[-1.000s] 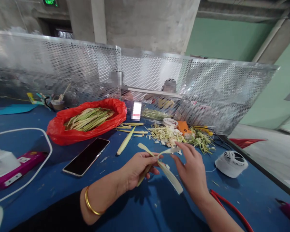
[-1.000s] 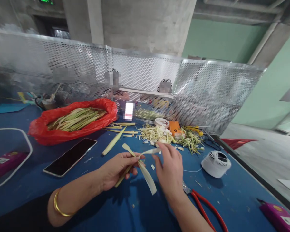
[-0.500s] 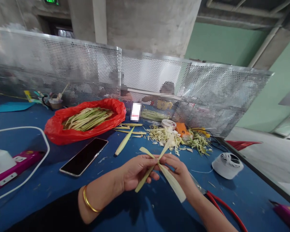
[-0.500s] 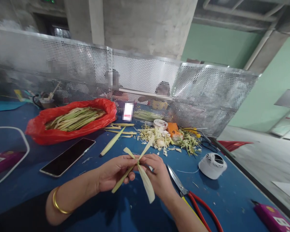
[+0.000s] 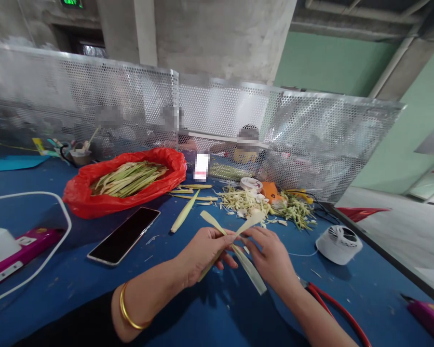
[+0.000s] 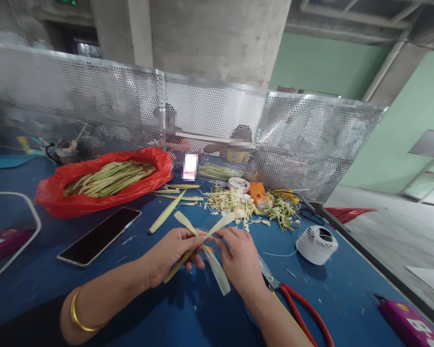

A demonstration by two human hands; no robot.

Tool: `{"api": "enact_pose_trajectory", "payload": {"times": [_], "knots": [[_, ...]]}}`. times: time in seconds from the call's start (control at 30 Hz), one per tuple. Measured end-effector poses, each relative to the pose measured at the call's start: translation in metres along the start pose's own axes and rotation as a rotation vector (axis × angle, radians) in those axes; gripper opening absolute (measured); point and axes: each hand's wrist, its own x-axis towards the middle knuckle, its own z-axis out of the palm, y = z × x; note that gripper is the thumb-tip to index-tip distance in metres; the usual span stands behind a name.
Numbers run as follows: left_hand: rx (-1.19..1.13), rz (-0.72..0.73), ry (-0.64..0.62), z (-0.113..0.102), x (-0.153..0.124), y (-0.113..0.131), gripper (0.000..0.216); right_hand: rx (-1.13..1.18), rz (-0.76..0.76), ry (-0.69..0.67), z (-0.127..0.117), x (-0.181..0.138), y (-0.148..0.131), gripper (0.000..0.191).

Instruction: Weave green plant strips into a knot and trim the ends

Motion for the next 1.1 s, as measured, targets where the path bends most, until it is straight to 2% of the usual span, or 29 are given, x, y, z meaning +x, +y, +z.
{"api": "enact_pose_trajectory", "payload": {"times": [0.1,0.17,0.27,0.37,0.47,0.57,0.73,0.83,0.93,1.1], "knots": [[0.094,0.047,0.102,-0.001,0.003,-0.001,0.034,-0.089,0.05,0.102,-0.009,-0.002,-0.005,0.029],[0.176,0.067,0.096,0.0,0.003,-0.004,0.033,-0.109,-0.008,0.135,-0.012,-0.004,-0.011,0.027],[0.343,0.09,-0.022,0.009,-0.003,-0.01,0.027,-0.153,-0.125,0.136,-0.011,-0.005,-0.022,0.014],[0.416,0.062,-0.134,0.017,-0.009,-0.017,0.019,-0.104,-0.107,0.07,-0.005,-0.007,-0.03,0.014],[0.384,0.006,-0.197,0.019,-0.011,-0.022,0.013,0.123,0.02,0.022,0.001,-0.009,-0.032,0.029],[0.363,-0.006,-0.199,0.016,-0.008,-0.022,0.016,0.247,0.05,0.046,0.001,-0.012,-0.032,0.024],[0.103,-0.029,-0.061,0.012,-0.004,-0.01,0.028,0.131,-0.164,0.208,-0.006,-0.014,-0.036,0.009],[-0.055,-0.049,0.001,0.011,-0.005,-0.002,0.029,0.08,-0.275,0.186,-0.008,-0.013,-0.038,0.011],[-0.137,-0.056,0.039,0.01,-0.006,0.001,0.029,0.014,-0.3,0.169,-0.006,-0.013,-0.039,0.014],[-0.129,-0.05,0.019,0.011,-0.005,-0.004,0.034,-0.007,-0.281,0.162,-0.002,-0.014,-0.034,0.019]]}}
